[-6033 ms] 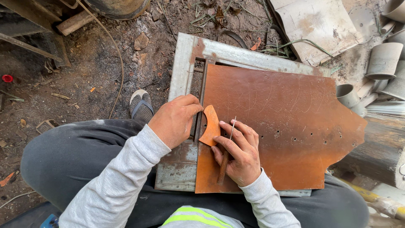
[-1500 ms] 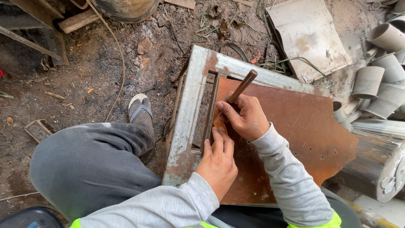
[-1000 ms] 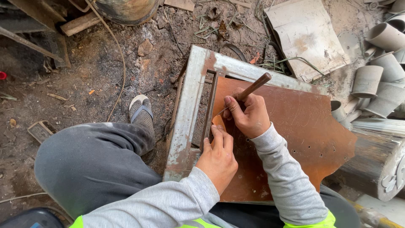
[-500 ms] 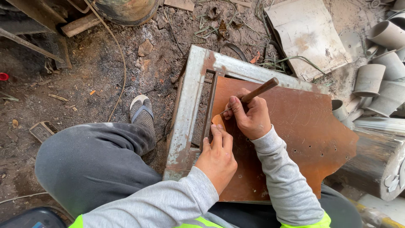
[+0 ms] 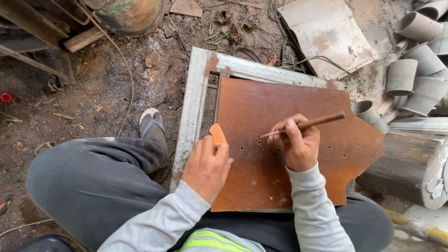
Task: The person uses a pointed carving tool to trace and refine the edges of a small leather piece placed on a larger leather sheet. The person repeatedly repositions the small piece and continues carving along its contours.
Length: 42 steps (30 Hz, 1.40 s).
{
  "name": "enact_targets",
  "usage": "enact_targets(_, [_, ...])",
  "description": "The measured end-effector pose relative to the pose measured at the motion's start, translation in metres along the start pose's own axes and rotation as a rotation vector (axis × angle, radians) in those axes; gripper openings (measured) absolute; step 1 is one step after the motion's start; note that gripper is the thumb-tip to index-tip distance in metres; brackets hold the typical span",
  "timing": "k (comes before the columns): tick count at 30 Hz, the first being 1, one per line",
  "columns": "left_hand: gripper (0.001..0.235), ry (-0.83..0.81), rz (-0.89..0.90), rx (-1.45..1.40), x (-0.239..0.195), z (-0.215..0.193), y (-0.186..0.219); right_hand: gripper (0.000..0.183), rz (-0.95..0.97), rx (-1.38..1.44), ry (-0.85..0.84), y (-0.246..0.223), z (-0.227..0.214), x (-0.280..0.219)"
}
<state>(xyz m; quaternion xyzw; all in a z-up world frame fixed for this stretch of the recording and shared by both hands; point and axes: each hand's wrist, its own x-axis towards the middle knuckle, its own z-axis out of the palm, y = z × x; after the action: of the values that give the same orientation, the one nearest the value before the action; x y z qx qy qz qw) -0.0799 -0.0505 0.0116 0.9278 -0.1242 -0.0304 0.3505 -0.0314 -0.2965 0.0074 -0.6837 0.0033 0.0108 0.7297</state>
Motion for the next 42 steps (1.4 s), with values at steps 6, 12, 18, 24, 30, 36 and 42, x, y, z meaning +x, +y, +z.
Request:
enact_targets(6, [0.032, 0.178, -0.008, -0.221, -0.014, -0.015, -0.012, 0.015, 0.0, 0.06, 0.229, 0.006, -0.008, -0.041])
enact_targets(12, [0.023, 0.299, -0.15, -0.401, -0.034, -0.058, -0.041, 0.015, -0.049, -0.006, 0.236, 0.022, -0.012, -0.042])
enact_targets(18, [0.02, 0.288, -0.328, -0.971, -0.035, -0.043, -0.075, 0.012, -0.051, 0.099, 0.244, 0.03, -0.019, -0.039])
enact_targets(24, [0.023, 0.159, -0.341, -0.95, -0.037, -0.039, -0.069, 0.011, -0.076, -0.006, 0.251, 0.03, -0.015, -0.037])
enact_targets(30, [0.022, 0.091, -0.326, -0.753, -0.024, -0.058, -0.053, 0.013, -0.092, -0.046, 0.233, 0.026, -0.014, -0.036])
enact_targets(36, [0.025, 0.014, -0.117, -0.672, 0.032, -0.074, -0.036, 0.016, -0.141, -0.121, 0.233, 0.026, -0.009, -0.037])
enact_targets(42, [0.023, -0.215, 0.017, -0.549, 0.108, -0.021, -0.016, 0.012, -0.13, -0.344, 0.254, 0.015, 0.005, -0.041])
